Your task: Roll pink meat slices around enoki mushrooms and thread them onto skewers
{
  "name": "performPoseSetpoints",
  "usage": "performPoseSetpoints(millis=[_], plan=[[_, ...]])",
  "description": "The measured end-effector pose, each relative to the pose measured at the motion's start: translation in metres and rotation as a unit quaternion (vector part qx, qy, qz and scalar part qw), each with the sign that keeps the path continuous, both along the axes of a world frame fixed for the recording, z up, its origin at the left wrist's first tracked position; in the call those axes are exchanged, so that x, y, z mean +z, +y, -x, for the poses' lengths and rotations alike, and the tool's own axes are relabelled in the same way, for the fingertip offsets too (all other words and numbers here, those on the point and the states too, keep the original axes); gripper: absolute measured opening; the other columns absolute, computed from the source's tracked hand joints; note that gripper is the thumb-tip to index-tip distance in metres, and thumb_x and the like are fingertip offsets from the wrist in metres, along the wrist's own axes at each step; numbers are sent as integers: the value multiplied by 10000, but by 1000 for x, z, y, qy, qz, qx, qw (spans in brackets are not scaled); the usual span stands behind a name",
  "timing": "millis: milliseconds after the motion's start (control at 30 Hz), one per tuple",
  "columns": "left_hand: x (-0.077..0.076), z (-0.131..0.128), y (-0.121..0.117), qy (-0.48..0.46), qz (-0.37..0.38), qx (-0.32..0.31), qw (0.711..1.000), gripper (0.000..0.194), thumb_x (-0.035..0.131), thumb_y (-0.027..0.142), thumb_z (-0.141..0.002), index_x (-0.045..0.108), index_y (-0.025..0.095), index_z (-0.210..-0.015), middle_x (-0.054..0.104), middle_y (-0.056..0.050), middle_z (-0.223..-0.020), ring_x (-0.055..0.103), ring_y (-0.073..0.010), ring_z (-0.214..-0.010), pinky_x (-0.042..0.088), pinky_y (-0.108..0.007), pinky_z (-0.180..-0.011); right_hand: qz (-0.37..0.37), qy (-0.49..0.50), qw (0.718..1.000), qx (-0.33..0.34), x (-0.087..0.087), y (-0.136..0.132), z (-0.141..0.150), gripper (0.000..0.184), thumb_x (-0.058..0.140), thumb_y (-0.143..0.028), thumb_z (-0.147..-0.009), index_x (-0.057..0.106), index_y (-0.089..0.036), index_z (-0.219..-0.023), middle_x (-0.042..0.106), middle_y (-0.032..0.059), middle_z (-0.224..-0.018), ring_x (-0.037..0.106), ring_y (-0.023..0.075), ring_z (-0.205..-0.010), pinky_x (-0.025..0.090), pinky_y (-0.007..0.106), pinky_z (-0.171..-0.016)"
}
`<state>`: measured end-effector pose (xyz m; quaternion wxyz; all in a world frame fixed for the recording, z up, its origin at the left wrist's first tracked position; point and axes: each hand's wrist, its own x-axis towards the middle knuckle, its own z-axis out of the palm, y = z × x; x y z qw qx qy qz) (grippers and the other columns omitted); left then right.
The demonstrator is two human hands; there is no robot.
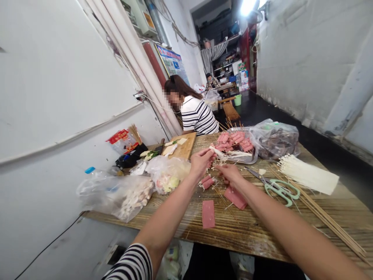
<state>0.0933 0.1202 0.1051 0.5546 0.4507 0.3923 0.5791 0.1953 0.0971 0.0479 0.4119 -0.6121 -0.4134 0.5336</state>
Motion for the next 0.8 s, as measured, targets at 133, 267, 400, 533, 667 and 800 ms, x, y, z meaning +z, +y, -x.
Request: performPoseSetpoints(millis=[133,267,400,533,667,800], plan=[[2,3,-4,-23,-6,-7,1000,252,792,260,-605,750,116,-808,682,-13,-629,568,-67,-537,439,-190,-575,9,41,999,-22,-6,8,-8,222,633,-272,-790,454,-189,-689,382,-102,-428,258,30,-329,188,167,-330],[10,17,-6,-90,-4,-28,996,276,801,264,-622,731,126,-850,688,-15,-687,594,-78,-599,445,-192,-601,30,29,999,-5,-7,10,-20,234,609,-181,-783,431,-181,-632,442,-69,-441,295,27,-328,218,162,-322],[21,30,-8,-144,-7,-37,989,207,787,250,-663,713,127,-812,698,-27,-748,629,-98,-683,474,-204,-665,40,-28,998,42,-1,9,-22,255,556,-155,-808,412,-176,-599,500,-35,-488,330,26,-353,269,161,-348],[23,35,-10,-167,7,-56,984,165,766,219,-700,701,111,-806,709,-38,-781,631,-96,-686,469,-202,-669,35,-147,981,119,13,6,-31,264,514,-169,-820,489,-150,-558,564,27,-510,386,54,-374,313,195,-390],[13,32,-10,-157,37,-85,983,162,760,193,-707,697,109,-831,719,-48,-817,632,-98,-667,472,-209,-644,-42,-316,935,153,28,7,-45,199,587,-211,-760,618,-127,-583,633,90,-588,564,152,-541,375,242,-512],[3,25,-12,-162,69,-68,982,140,747,179,-726,688,120,-838,718,-34,-802,640,-87,-683,486,-223,-717,-147,-423,872,198,23,7,-41,220,648,-261,-740,722,-179,-931,709,75,-816,634,197,-803,402,240,-670]])
